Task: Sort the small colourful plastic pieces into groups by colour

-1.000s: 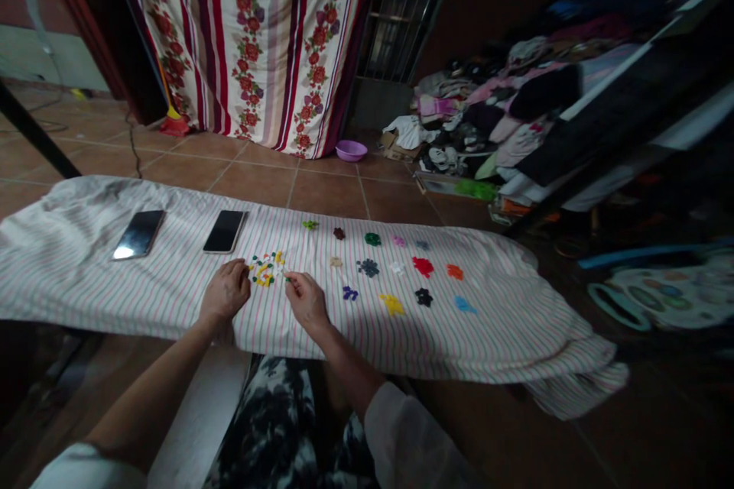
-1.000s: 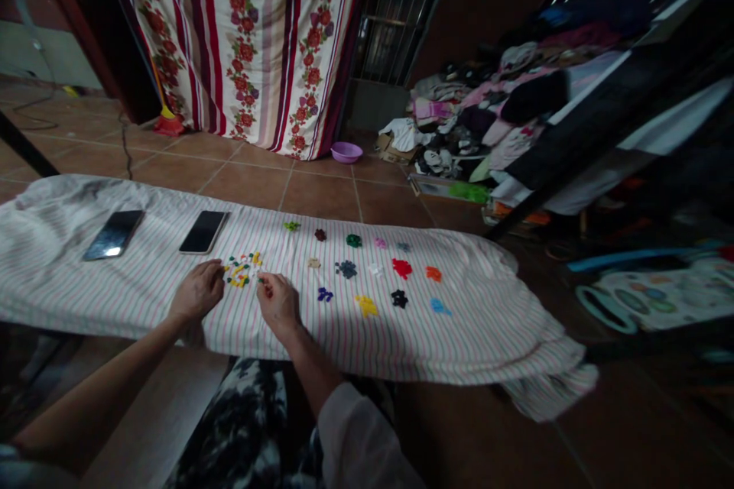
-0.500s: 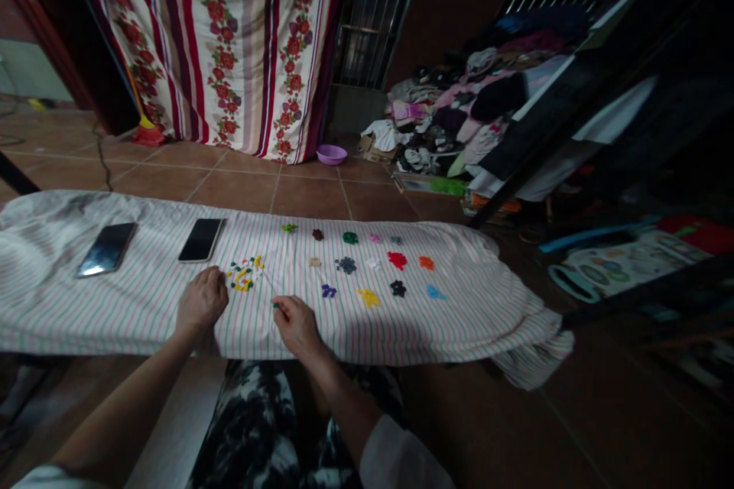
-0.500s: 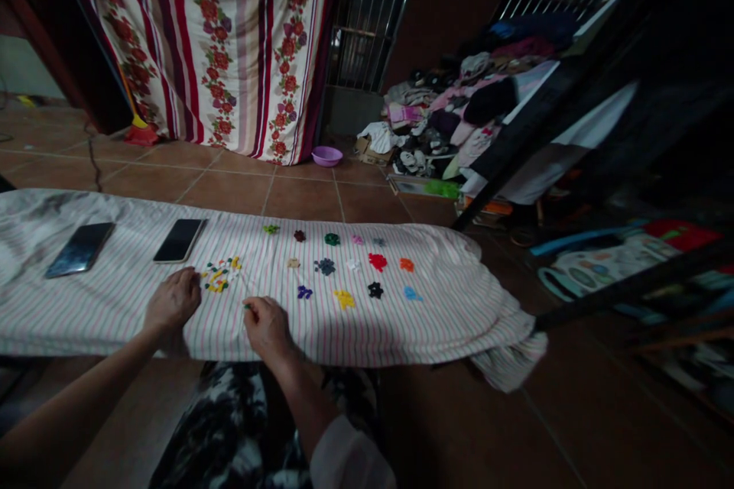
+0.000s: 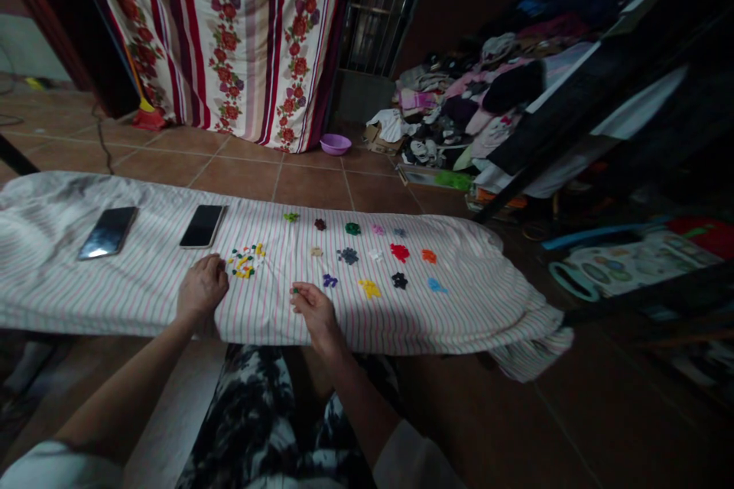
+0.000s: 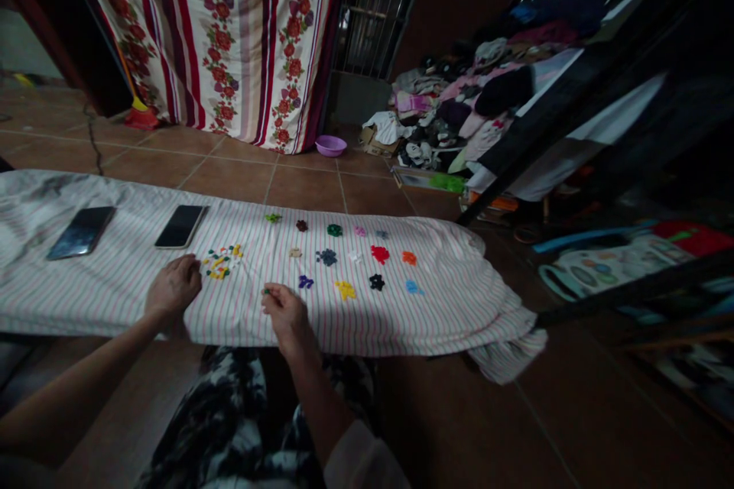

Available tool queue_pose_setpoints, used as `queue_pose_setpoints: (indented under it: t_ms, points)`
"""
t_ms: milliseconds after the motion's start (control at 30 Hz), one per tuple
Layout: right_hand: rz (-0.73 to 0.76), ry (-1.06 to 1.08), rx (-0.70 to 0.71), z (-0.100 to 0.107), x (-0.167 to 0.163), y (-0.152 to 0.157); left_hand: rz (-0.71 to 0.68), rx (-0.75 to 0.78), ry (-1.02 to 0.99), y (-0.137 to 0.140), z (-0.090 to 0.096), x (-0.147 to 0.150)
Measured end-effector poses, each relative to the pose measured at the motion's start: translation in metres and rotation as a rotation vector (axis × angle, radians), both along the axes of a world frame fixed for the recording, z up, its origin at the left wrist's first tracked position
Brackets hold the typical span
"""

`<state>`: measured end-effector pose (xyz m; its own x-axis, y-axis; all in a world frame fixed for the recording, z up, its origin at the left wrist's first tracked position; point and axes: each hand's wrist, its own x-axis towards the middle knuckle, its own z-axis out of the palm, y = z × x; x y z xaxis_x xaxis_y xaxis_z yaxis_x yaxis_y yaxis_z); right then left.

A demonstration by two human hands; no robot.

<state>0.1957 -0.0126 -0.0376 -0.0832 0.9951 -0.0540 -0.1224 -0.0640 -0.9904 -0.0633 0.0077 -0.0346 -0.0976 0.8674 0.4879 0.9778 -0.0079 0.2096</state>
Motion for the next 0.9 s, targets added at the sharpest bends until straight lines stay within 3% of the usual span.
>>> queue_pose_setpoints:
  t_ms: [300, 533, 900]
  points:
    - [-0.122, 0.207, -0.129, 0.013, 0.017, -0.004, 0.011, -0.007, -0.031, -0.002, 0.001, 0.001]
    - [-0.145, 0.034, -0.079, 0.018, 0.036, 0.003, 0.007, -0.006, -0.018, -0.001, -0.001, 0.0]
    - [-0.327, -0.108, 0.107, 0.013, 0.097, 0.09, 0.016, 0.003, -0.028, -0.002, 0.002, 0.003]
